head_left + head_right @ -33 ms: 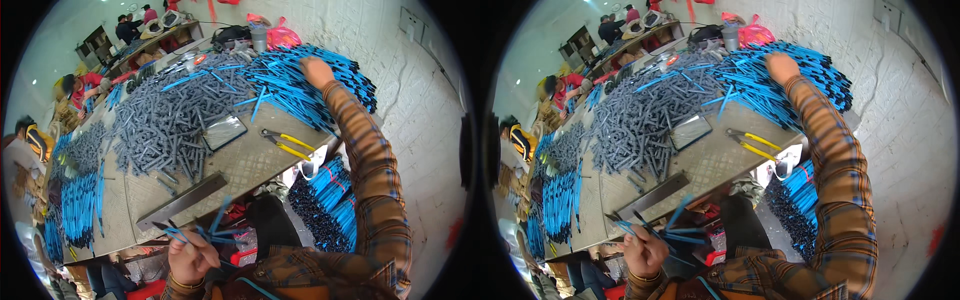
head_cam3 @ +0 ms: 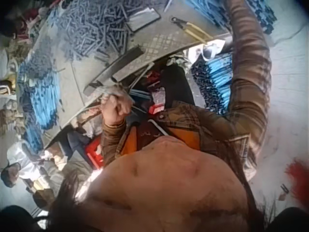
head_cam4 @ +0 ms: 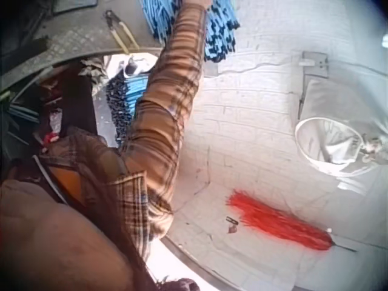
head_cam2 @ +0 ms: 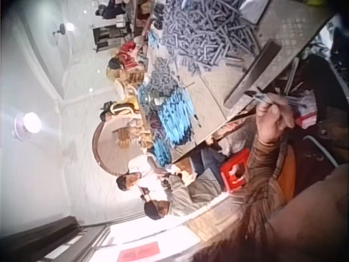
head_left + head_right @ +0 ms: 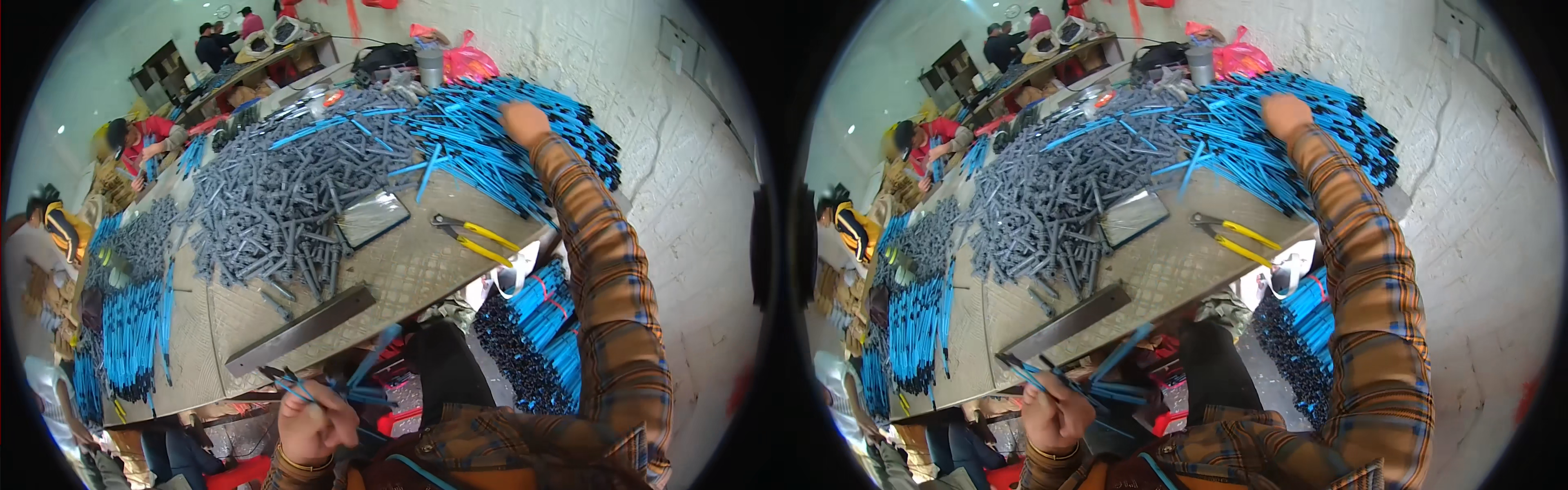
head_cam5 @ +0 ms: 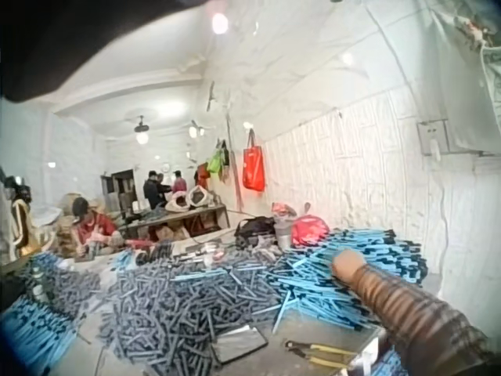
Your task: The person trims umbrella ribs and secures them onto a hub using pliers and wire by hand. The person then ties the rib bundles together with string, sets them onto a pile, and sorts through additional umbrella ribs.
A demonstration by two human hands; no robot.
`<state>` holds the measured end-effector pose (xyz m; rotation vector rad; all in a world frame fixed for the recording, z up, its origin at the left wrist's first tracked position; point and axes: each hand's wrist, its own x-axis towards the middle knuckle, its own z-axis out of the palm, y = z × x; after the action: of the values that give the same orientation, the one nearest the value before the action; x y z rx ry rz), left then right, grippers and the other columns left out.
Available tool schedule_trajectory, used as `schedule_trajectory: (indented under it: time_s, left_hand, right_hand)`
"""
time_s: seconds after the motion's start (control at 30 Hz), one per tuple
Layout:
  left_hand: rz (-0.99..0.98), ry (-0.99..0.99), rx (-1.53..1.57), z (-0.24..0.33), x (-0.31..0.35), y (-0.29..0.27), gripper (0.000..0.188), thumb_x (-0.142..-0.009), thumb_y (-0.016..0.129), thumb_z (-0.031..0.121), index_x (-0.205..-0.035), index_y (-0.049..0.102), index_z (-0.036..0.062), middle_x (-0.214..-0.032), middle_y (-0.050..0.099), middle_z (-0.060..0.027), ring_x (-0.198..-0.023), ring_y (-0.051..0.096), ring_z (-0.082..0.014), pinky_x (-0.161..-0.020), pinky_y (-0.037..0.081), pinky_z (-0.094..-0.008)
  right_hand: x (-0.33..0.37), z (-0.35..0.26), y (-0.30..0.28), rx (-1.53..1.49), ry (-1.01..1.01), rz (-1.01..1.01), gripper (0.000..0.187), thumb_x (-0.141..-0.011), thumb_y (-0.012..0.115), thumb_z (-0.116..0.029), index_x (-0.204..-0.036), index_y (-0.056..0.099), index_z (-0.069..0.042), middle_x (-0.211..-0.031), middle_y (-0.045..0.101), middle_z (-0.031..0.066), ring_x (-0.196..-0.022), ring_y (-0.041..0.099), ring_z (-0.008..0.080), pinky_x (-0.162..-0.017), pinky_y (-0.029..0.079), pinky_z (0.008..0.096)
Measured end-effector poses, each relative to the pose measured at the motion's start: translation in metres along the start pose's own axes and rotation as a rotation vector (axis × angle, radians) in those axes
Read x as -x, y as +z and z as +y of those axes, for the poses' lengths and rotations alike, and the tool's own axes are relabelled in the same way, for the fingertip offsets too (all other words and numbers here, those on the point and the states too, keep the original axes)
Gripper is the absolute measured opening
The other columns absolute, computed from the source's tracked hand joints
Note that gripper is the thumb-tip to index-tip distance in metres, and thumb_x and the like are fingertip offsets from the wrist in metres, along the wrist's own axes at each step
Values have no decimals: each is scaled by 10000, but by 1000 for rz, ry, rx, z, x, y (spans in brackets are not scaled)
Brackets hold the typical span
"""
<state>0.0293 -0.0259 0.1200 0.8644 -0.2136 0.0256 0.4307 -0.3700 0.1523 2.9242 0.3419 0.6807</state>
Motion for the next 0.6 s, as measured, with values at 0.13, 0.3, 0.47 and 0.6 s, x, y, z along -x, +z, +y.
schedule_trajectory:
  time_s: [0.13, 0.3, 0.47, 0.6]
  left_hand:
    - [-98, -213, 167, 9, 24, -28, 182, -859, 483, 92, -897, 567, -65, -709, 571, -156, -537, 531, -194, -488, 406, -313]
    - [-251, -347, 44, 25, 26, -8, 259, -813, 524, 120, -1029, 582, -11, -863, 599, -286, -745, 606, -390, -686, 485, -454]
    - [-192, -285, 34, 16, 28, 1, 331, -811, 554, 140, -1109, 542, -4, -1136, 474, -354, -1062, 484, -465, -915, 373, -526]
    - [61, 36, -10, 8, 1, 24, 392, -859, 494, 58, -1237, 395, 28, -1237, 458, -234, -1134, 471, -348, -958, 372, -455]
  right_hand:
    - [-17, 0, 33, 52, 70, -125, 231, -817, 447, -163, -923, 606, -33, -905, 605, 173, -797, 614, 322, -670, 498, 442]
    - [18, -4, 4, 41, 35, 194, 219, -836, 454, -181, -941, 582, -38, -848, 589, 143, -727, 606, 317, -604, 500, 411]
    - [90, -67, -68, -431, -275, 518, 130, -828, 545, -129, -934, 572, -58, -765, 530, 147, -653, 552, 331, -561, 457, 380]
    - [157, -114, -102, -570, -402, 459, 187, -777, 583, -58, -964, 576, -57, -705, 499, 121, -599, 537, 287, -532, 445, 357]
